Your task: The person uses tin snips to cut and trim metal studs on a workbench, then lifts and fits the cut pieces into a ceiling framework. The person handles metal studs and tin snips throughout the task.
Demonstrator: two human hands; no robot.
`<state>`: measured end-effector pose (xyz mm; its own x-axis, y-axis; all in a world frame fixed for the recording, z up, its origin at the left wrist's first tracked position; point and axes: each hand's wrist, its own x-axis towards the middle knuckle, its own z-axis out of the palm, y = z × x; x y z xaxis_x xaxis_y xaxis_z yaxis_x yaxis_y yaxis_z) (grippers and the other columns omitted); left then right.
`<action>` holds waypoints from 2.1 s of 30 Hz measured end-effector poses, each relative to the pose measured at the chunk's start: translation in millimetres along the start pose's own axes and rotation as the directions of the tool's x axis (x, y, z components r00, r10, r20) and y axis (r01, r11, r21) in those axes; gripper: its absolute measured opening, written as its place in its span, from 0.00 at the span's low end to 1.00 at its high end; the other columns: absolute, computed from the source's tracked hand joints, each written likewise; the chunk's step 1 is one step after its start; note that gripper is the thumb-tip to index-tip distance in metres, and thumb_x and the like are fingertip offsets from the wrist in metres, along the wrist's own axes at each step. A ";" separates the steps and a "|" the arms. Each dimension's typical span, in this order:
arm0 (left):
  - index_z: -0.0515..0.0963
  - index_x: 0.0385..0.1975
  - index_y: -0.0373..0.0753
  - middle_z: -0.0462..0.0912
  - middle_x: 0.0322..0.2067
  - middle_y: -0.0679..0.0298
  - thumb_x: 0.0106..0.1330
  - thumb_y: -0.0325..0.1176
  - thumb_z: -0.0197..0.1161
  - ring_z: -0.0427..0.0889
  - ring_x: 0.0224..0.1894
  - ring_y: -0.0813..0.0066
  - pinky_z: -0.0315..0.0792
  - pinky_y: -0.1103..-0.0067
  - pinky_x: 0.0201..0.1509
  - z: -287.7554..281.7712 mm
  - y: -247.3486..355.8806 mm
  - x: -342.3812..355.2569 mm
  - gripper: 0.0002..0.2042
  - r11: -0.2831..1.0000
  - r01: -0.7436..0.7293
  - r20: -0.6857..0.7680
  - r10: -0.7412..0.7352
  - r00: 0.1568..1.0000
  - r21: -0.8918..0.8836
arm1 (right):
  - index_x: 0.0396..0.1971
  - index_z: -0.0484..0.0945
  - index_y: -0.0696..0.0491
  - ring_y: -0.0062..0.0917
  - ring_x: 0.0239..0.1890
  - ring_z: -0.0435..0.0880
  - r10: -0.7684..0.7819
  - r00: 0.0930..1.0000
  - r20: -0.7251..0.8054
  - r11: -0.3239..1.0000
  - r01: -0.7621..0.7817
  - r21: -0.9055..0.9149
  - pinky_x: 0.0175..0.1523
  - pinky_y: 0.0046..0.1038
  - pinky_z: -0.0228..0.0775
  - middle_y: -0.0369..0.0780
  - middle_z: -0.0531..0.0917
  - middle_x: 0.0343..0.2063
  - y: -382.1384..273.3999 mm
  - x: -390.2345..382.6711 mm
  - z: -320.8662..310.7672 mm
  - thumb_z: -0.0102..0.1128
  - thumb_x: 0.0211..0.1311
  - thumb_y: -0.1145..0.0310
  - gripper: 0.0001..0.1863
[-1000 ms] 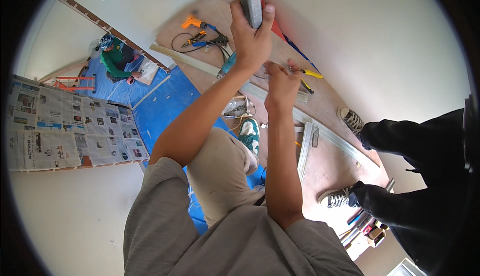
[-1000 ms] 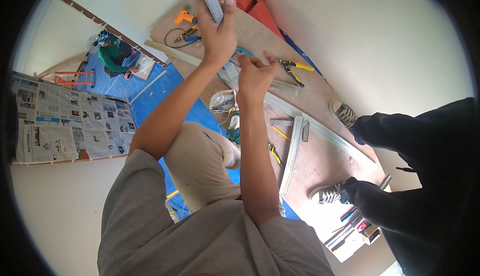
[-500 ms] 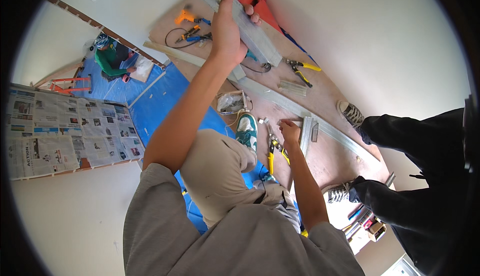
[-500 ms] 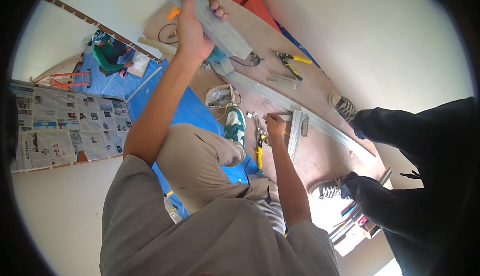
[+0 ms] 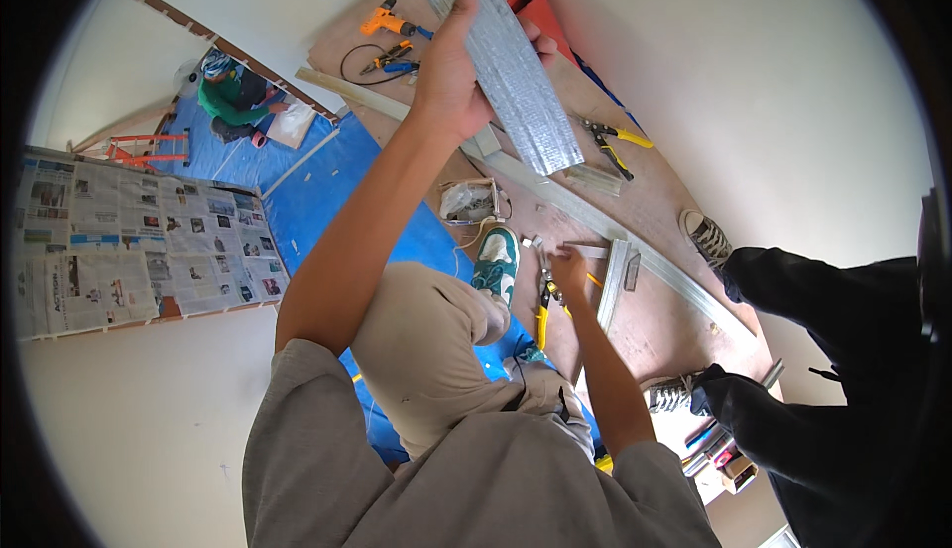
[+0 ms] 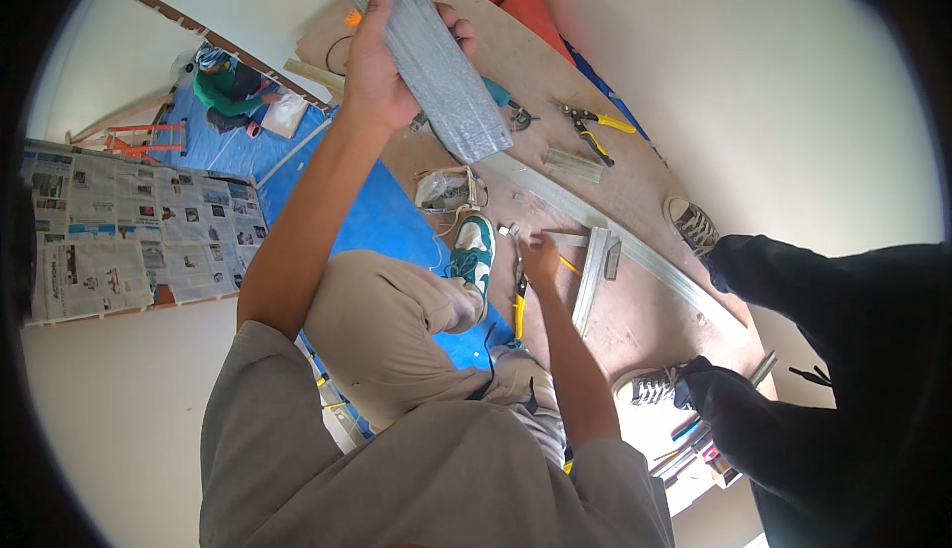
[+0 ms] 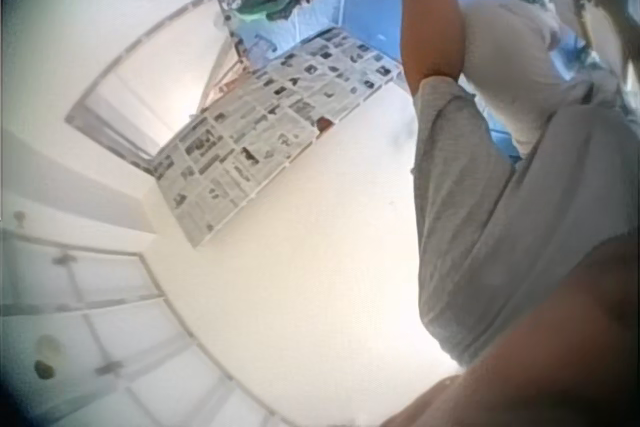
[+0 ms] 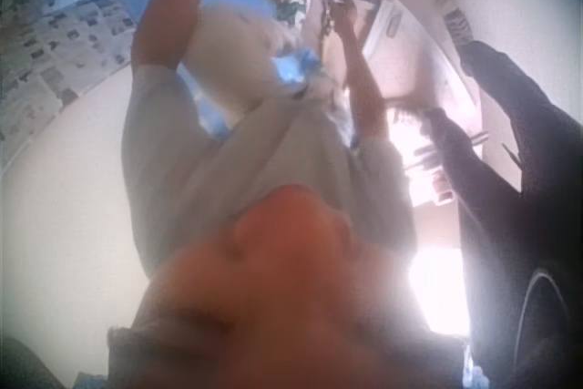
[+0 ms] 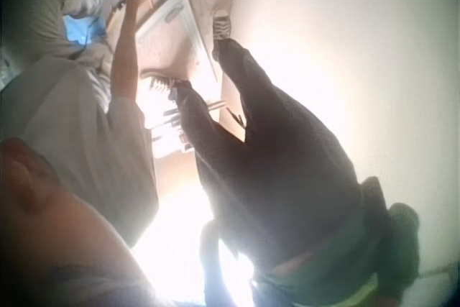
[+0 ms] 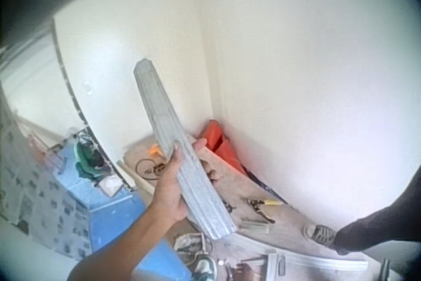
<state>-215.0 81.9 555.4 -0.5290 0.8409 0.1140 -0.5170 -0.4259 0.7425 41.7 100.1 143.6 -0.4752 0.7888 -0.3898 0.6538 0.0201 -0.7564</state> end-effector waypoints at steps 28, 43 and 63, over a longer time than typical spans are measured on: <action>0.72 0.49 0.36 0.79 0.33 0.63 0.56 0.31 0.76 0.81 0.30 0.74 0.75 0.77 0.31 51.8 -33.5 -3.7 0.24 0.888 0.068 0.035 -0.094 0.995 0.456 | 0.52 0.72 0.57 0.34 0.45 0.80 0.272 0.536 0.799 0.551 -0.768 0.327 0.51 0.50 0.75 0.46 0.79 0.41 80.6 -120.3 -40.3 0.63 0.54 0.57 0.28; 0.79 0.51 0.30 0.82 0.36 0.54 0.49 0.44 0.76 0.82 0.37 0.67 0.75 0.74 0.38 23.9 -88.2 -23.4 0.31 0.715 0.176 0.023 -0.260 0.965 0.677 | 0.50 0.68 0.56 0.27 0.42 0.74 -0.233 0.932 0.280 0.946 0.151 0.286 0.50 0.32 0.68 0.39 0.74 0.40 -76.3 -214.7 -157.2 0.66 0.45 0.74 0.28; 0.80 0.57 0.34 0.84 0.45 0.54 0.52 0.48 0.72 0.82 0.45 0.68 0.73 0.79 0.46 17.3 -75.3 -36.2 0.33 0.596 0.230 0.105 -0.473 0.875 0.769 | 0.64 0.63 0.61 0.29 0.56 0.73 -0.234 0.776 0.586 0.972 0.169 0.164 0.68 0.33 0.60 0.42 0.76 0.47 -150.5 -207.4 -196.4 0.58 0.38 0.81 0.42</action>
<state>-145.3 89.3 506.8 -0.1482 0.9721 -0.1821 0.0875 0.1963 0.9766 157.5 54.2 441.4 -0.8665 0.2475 -0.4334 0.4586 0.0521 -0.8871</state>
